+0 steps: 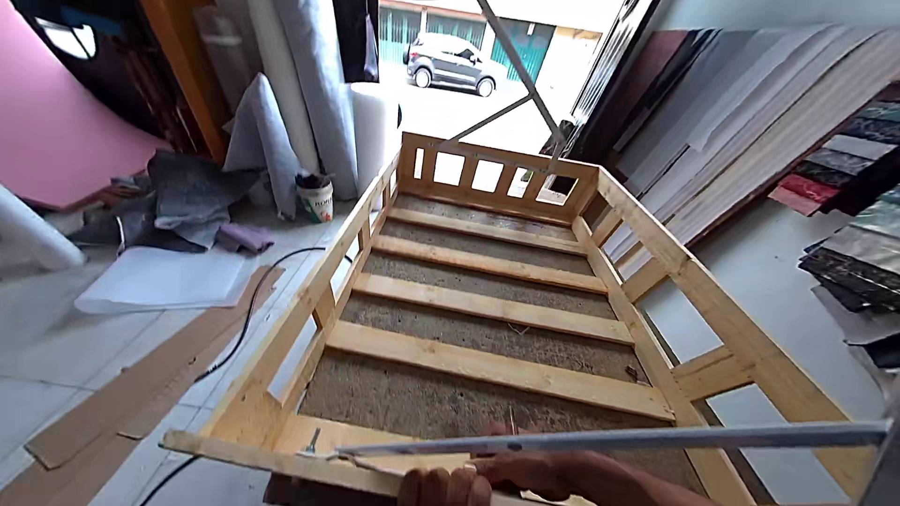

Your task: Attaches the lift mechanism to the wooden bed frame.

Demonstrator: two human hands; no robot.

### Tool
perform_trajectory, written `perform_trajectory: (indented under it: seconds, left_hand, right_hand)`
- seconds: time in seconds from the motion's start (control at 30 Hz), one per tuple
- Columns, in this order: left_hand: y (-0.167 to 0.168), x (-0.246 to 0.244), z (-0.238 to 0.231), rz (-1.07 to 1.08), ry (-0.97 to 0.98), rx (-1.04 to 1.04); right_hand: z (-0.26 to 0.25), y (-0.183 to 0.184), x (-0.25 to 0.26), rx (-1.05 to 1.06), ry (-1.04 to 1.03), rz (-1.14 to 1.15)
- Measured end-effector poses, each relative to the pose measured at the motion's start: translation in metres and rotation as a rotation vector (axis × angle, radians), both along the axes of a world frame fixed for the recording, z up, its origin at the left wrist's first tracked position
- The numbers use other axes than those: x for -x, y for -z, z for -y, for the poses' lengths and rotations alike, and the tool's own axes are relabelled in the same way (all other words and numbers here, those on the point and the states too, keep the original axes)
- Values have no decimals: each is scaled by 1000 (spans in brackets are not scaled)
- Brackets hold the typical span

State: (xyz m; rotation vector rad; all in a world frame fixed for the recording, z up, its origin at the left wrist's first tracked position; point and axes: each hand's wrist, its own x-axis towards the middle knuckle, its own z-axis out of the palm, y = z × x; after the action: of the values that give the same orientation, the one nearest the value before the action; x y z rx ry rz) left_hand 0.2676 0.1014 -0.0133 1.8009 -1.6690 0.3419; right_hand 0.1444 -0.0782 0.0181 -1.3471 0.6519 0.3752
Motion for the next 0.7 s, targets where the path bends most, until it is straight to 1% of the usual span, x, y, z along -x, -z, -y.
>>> perform_trajectory:
  seconds: [0.07, 0.2, 0.33, 0.4, 0.47, 0.53, 0.6, 0.63, 0.7]
  left_hand:
    - [1, 0, 0, -4, 1, -1]
    - [13, 1, 0, 27, -5, 49]
    - [18, 2, 3, 54, -34, 86]
    - [19, 3, 4, 57, -41, 82]
    - [21, 3, 6, 45, -38, 100]
    - [23, 4, 5, 44, -38, 108]
    - [23, 3, 6, 44, -32, 116]
    - [23, 3, 6, 40, -27, 117]
    - [22, 3, 6, 40, -29, 115]
  right_hand:
    - [-2, -1, -1, 24, 14, 7]
    - [3, 2, 5, -58, 17, 120]
    - [11, 0, 7, -86, -30, 208]
    - [14, -1, 8, -135, -26, 229]
    - [11, 0, 5, -159, 34, 182]
    - [3, 2, 1, -123, 99, 26]
    - [1, 4, 0, -84, 92, -73]
    - [2, 4, 2, -98, 75, -61]
    - [8, 4, 5, -168, 51, 37]
